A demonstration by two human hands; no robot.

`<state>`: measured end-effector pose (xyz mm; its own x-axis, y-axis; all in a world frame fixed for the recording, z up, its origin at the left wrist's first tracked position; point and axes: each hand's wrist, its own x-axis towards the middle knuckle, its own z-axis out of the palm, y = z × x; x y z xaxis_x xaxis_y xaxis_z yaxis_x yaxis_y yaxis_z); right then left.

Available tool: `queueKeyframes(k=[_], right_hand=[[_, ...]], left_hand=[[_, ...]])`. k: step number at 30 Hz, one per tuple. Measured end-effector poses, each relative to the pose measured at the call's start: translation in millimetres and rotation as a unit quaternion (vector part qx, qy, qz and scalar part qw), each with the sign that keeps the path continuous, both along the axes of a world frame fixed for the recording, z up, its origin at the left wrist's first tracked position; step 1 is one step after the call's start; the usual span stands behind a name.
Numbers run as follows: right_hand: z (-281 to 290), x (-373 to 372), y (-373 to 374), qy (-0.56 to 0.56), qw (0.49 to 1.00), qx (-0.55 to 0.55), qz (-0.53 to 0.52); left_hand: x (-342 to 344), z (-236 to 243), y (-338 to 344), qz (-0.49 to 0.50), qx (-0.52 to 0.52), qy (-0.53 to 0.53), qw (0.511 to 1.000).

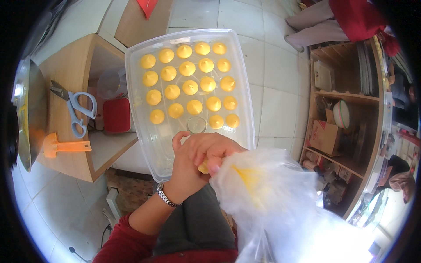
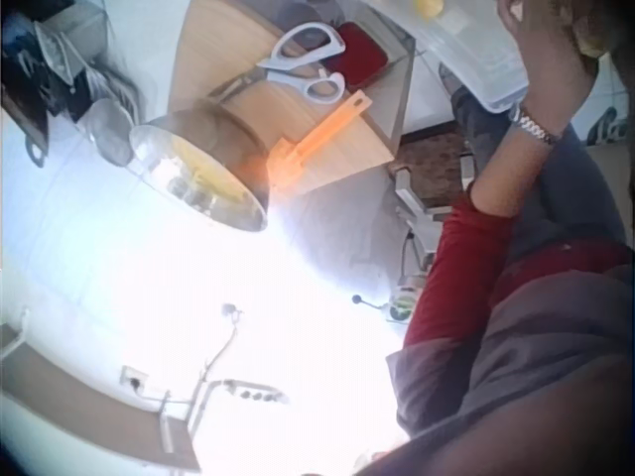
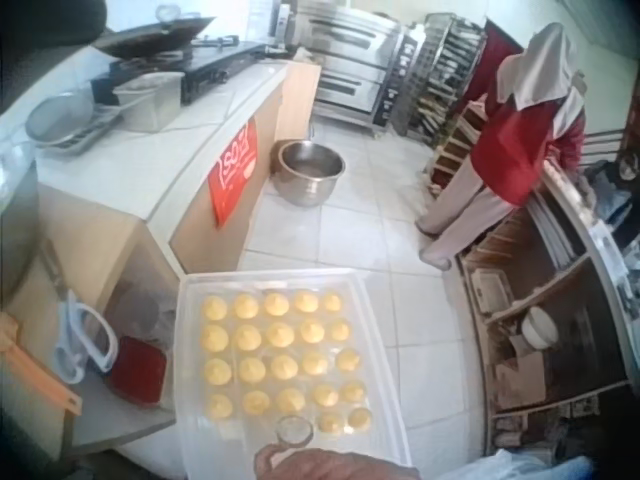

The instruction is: The person pipes yellow dough from a pastry bag into a metal ring to form round shapes in a plastic container and then refills the bag from a bowl of dough using a spatula.

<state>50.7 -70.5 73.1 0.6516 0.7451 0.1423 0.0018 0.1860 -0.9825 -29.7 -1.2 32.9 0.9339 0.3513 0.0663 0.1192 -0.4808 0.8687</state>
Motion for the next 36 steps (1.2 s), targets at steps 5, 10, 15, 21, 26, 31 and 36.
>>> queueKeyframes(k=[5,10,15,21,26,31,36], right_hand=[[-23,2,4,0.161,0.977,0.021,-0.135],[-28,20,-7,0.238,0.928,0.118,-0.262],[-32,28,4,0.214,0.919,0.183,-0.274],[-60,12,28,0.077,0.962,0.076,-0.252],[-73,8,28,0.062,0.965,0.059,-0.247],[-83,2,31,0.05,0.97,0.042,-0.234],[-97,-3,30,-0.002,0.98,0.019,-0.2]], left_hand=[[-2,1,9,-0.012,0.033,0.068,0.997],[-13,-19,35,0.087,0.013,0.072,0.994],[-15,-46,34,0.087,-0.038,0.073,0.993],[-12,-56,30,0.119,-0.051,0.042,0.991],[-13,-59,31,0.119,-0.048,0.035,0.991],[-13,-61,31,0.117,-0.041,0.039,0.992],[-14,-60,30,0.112,-0.043,0.039,0.992]])
